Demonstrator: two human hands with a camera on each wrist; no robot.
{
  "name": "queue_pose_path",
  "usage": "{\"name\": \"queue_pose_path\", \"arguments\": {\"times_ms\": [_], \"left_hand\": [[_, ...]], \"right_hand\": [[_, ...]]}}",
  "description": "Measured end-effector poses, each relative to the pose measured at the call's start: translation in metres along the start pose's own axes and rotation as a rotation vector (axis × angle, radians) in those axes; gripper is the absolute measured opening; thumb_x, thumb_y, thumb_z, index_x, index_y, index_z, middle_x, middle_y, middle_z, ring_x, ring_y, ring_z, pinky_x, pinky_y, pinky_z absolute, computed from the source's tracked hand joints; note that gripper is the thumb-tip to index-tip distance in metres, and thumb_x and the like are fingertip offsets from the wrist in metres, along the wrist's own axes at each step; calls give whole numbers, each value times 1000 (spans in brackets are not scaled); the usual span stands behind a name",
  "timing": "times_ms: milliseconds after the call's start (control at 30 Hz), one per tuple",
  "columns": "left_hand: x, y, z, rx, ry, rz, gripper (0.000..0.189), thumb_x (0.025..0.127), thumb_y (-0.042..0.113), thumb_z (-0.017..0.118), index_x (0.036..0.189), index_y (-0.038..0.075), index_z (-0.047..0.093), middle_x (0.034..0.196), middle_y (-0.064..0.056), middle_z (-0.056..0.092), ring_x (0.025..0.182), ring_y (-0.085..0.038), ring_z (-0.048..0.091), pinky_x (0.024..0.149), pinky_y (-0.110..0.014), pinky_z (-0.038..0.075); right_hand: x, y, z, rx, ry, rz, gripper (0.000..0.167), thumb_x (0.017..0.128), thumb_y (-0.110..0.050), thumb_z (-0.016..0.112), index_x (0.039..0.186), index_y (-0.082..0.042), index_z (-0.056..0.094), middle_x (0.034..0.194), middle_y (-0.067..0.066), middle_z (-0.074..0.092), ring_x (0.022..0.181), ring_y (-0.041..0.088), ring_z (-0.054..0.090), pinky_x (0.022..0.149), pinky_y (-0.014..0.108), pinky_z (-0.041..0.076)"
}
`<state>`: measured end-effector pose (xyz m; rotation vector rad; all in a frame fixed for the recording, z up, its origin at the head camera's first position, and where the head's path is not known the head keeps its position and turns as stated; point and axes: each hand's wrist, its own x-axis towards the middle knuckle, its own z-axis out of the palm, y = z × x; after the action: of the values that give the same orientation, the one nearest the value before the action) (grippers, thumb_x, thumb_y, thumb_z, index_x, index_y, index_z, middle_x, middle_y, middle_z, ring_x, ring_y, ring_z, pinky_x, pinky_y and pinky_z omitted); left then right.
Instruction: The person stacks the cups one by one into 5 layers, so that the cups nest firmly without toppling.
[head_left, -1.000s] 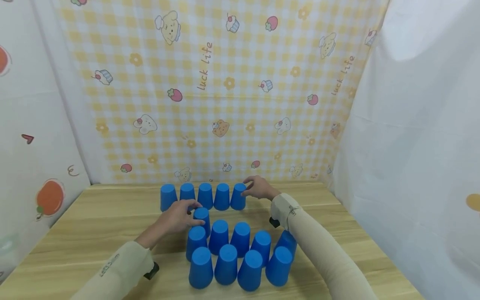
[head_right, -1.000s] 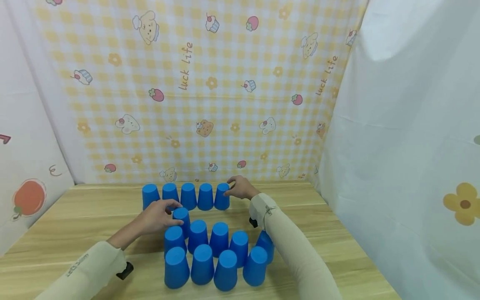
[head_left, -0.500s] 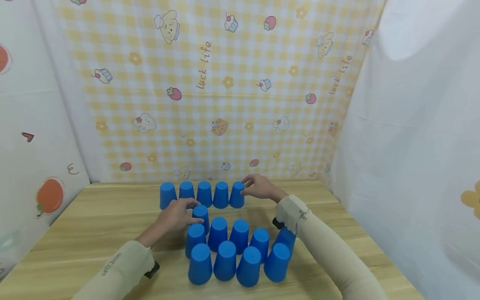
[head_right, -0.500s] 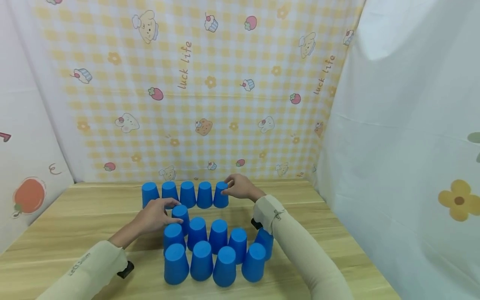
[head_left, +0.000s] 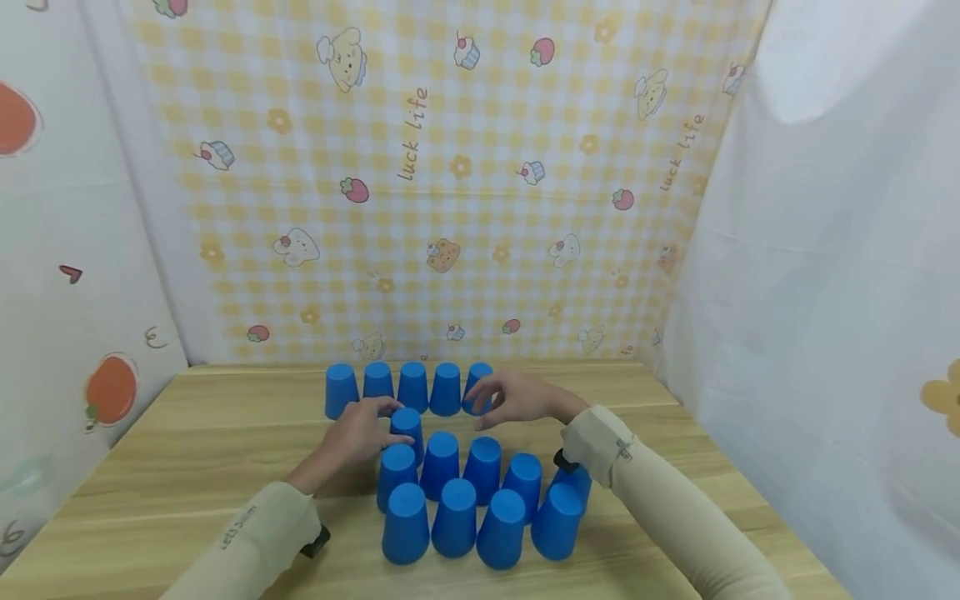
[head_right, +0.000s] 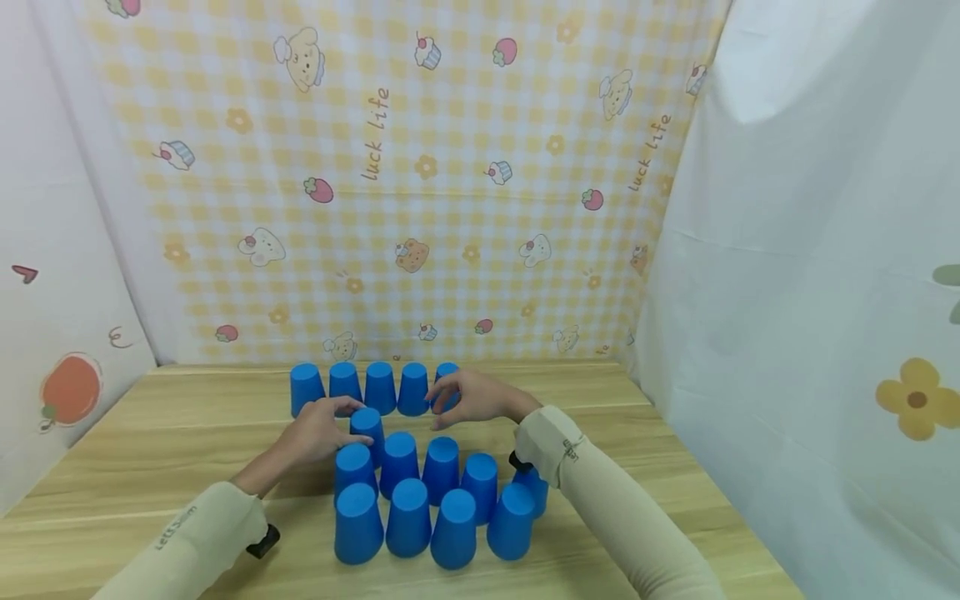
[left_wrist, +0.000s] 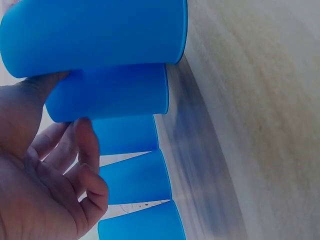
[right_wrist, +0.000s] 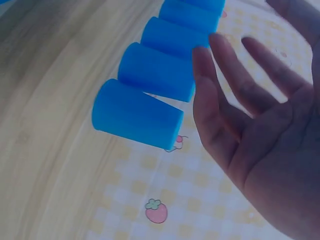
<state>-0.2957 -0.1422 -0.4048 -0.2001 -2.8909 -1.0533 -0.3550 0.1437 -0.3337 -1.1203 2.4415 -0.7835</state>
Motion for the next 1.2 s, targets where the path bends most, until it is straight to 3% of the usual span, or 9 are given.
{"name": "queue_pose_path", "arguments": {"times_ms": [133,233,600,767,1200], "left_hand": [[-1,2,2,13,13,-12,52,79,35,84,122,10,67,118,-10,69,110,-32,64,89,-56,52],[-2,4,3,24,26,-24,54,79,36,84,122,10,66,117,-10,69,107,-31,65,86,-54,54],[-2,4,5,10,33,-34,59,78,37,85,125,7,65,118,-12,69,109,-33,64,88,-55,53],[-4,2,5,-3,15,-52,60,78,37,84,126,7,65,119,-12,68,109,-32,64,90,-55,52],[0,2,6,-1,-7,-63,49,86,24,79,129,6,62,121,-15,68,106,-31,66,89,-56,53]], "right_hand": [[-2,2,5,49,-68,-11,44,89,-20,75,129,-6,63,115,11,69,103,25,68,84,32,57],[-3,3,7,70,-106,-3,45,87,-19,77,128,-8,63,115,7,70,107,30,67,85,32,57],[-5,1,6,42,-257,97,55,81,-21,84,131,-12,62,117,-6,66,107,19,65,84,30,56],[-5,5,7,41,-271,112,51,80,-19,84,127,-10,65,115,-8,67,105,18,65,84,31,56],[-7,8,8,52,-257,90,38,81,-18,82,117,-21,69,109,-12,69,103,18,66,82,30,56]]}}
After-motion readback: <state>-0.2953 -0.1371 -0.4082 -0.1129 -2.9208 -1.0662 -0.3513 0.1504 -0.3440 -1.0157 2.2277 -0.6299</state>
